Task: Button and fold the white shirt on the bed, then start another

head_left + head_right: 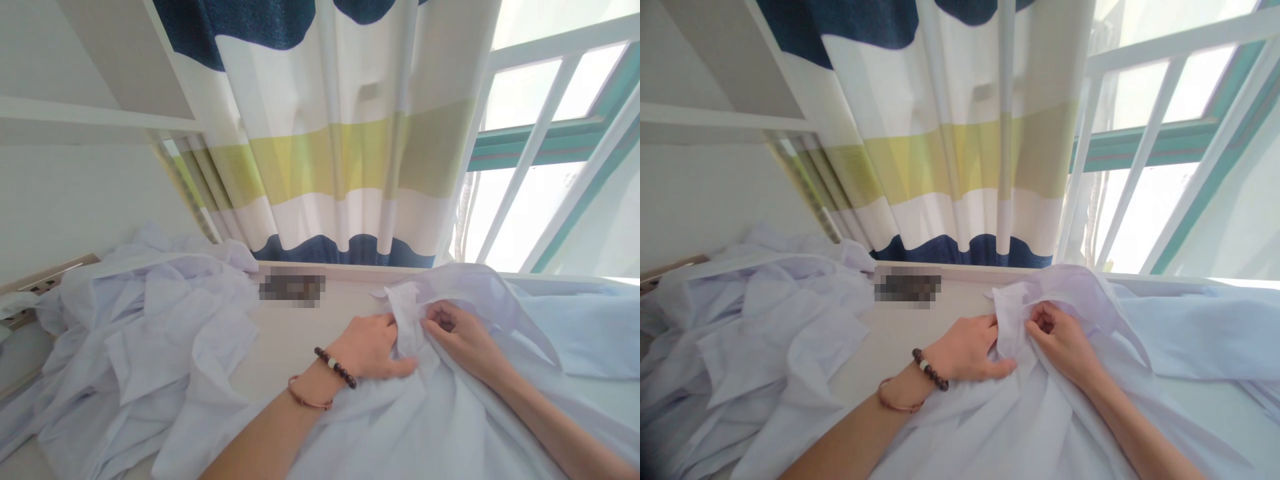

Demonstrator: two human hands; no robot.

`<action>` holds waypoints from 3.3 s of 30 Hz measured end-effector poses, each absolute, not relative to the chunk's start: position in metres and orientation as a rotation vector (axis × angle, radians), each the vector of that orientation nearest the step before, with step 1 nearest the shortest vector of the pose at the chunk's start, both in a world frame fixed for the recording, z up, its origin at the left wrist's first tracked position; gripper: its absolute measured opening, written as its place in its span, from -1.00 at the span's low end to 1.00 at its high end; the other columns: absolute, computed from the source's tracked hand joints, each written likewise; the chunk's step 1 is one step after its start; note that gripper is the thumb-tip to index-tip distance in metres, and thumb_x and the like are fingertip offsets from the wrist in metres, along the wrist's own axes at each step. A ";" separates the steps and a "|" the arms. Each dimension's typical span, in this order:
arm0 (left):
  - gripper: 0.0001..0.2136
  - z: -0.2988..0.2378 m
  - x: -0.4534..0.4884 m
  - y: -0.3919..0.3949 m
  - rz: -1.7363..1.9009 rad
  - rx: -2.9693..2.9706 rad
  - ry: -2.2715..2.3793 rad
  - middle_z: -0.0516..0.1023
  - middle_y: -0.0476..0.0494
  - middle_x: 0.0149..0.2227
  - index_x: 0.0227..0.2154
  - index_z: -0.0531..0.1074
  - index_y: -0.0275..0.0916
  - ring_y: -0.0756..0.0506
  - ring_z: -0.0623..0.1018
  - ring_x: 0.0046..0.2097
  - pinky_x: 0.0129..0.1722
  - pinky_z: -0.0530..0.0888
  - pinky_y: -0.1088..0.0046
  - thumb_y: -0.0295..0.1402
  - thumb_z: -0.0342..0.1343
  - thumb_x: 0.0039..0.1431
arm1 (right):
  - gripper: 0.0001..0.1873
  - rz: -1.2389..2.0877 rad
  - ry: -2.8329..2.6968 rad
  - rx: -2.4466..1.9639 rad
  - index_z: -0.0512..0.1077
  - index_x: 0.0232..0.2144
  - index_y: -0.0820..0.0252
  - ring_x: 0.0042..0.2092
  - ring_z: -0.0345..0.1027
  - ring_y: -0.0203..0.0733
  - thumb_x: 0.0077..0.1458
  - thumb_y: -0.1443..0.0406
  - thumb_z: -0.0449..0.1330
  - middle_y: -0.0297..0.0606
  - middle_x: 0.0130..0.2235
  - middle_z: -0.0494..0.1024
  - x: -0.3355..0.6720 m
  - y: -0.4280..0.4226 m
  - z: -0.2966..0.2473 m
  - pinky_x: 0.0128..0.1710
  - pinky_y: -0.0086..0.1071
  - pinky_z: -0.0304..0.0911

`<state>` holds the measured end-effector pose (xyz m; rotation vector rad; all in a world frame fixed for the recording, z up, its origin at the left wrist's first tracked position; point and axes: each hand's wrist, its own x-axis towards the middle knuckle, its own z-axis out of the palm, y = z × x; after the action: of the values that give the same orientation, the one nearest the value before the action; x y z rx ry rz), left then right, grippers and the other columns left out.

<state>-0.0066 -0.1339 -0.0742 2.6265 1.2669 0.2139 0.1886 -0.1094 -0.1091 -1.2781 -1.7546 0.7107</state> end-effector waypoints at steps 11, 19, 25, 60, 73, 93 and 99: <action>-0.56 -0.078 0.020 -0.076 0.094 2.561 1.566 0.51 -0.42 -0.09 -0.13 0.46 -0.39 -0.29 0.52 -0.07 -0.13 0.45 0.19 -0.14 -0.18 0.25 | -0.77 0.622 -1.760 -1.361 0.32 -0.61 0.10 -0.51 0.32 -0.16 -0.14 0.09 0.11 -0.35 -0.61 0.44 0.189 -0.085 -0.093 -0.49 -0.35 0.20; -0.66 -0.053 0.023 -0.092 0.356 2.434 1.580 0.51 -0.35 -0.11 -0.27 0.45 -0.33 -0.22 0.53 -0.11 -0.16 0.43 0.26 -0.31 -0.22 0.28 | -0.73 0.723 -1.687 -1.354 0.33 -0.62 0.11 -0.51 0.33 -0.16 -0.14 0.05 0.15 -0.34 -0.61 0.46 0.190 -0.093 -0.087 -0.50 -0.36 0.19; -0.74 -0.059 0.027 -0.103 0.574 2.276 1.513 0.52 -0.14 -0.42 -0.40 0.42 -0.31 -0.07 0.50 -0.36 -0.34 0.41 0.45 -0.29 -0.11 0.22 | -0.69 0.828 -1.526 -1.342 0.34 -0.52 0.15 -0.53 0.27 -0.24 -0.10 0.04 0.19 -0.36 -0.59 0.43 0.193 -0.118 -0.081 -0.53 -0.41 0.14; -0.82 -0.088 0.007 -0.112 0.652 1.479 0.847 0.52 0.00 -0.39 -0.40 0.49 -0.30 -0.02 0.49 -0.31 -0.21 0.42 0.47 -0.28 0.24 0.00 | -0.77 1.343 -1.496 -1.002 0.30 -0.46 0.17 -0.42 0.25 -0.30 -0.12 0.22 0.29 -0.41 -0.47 0.36 0.199 -0.135 -0.101 -0.42 -0.41 0.21; -0.77 -0.107 0.014 -0.110 0.793 1.739 0.955 0.53 -0.08 -0.37 -0.35 0.45 -0.30 -0.09 0.52 -0.29 -0.23 0.43 0.40 -0.29 0.30 -0.03 | -0.76 1.285 -1.498 -1.087 0.33 -0.50 0.18 -0.50 0.29 -0.30 -0.11 0.17 0.28 -0.40 -0.54 0.38 0.196 -0.137 -0.104 -0.48 -0.40 0.22; -0.83 -0.102 0.009 -0.110 0.657 1.605 0.750 0.53 -0.04 -0.35 -0.34 0.39 -0.28 -0.05 0.54 -0.28 -0.20 0.45 0.41 -0.35 0.23 0.04 | -0.79 1.224 -1.555 -1.102 0.26 -0.53 0.15 -0.53 0.23 -0.32 -0.05 0.20 0.22 -0.46 -0.58 0.31 0.196 -0.137 -0.102 -0.51 -0.42 0.20; -0.79 -0.103 0.012 -0.112 0.621 1.639 0.859 0.56 -0.11 -0.35 -0.30 0.43 -0.32 -0.08 0.55 -0.29 -0.22 0.46 0.39 -0.30 0.22 0.04 | -0.80 1.233 -1.595 -1.083 0.31 -0.52 0.17 -0.49 0.26 -0.32 -0.01 0.20 0.21 -0.43 -0.56 0.35 0.197 -0.138 -0.099 -0.48 -0.43 0.22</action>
<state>0.0117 -0.1116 -0.1032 1.6394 0.8594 0.6210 0.1972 -0.1376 -0.0989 -1.0830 -1.5945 1.2333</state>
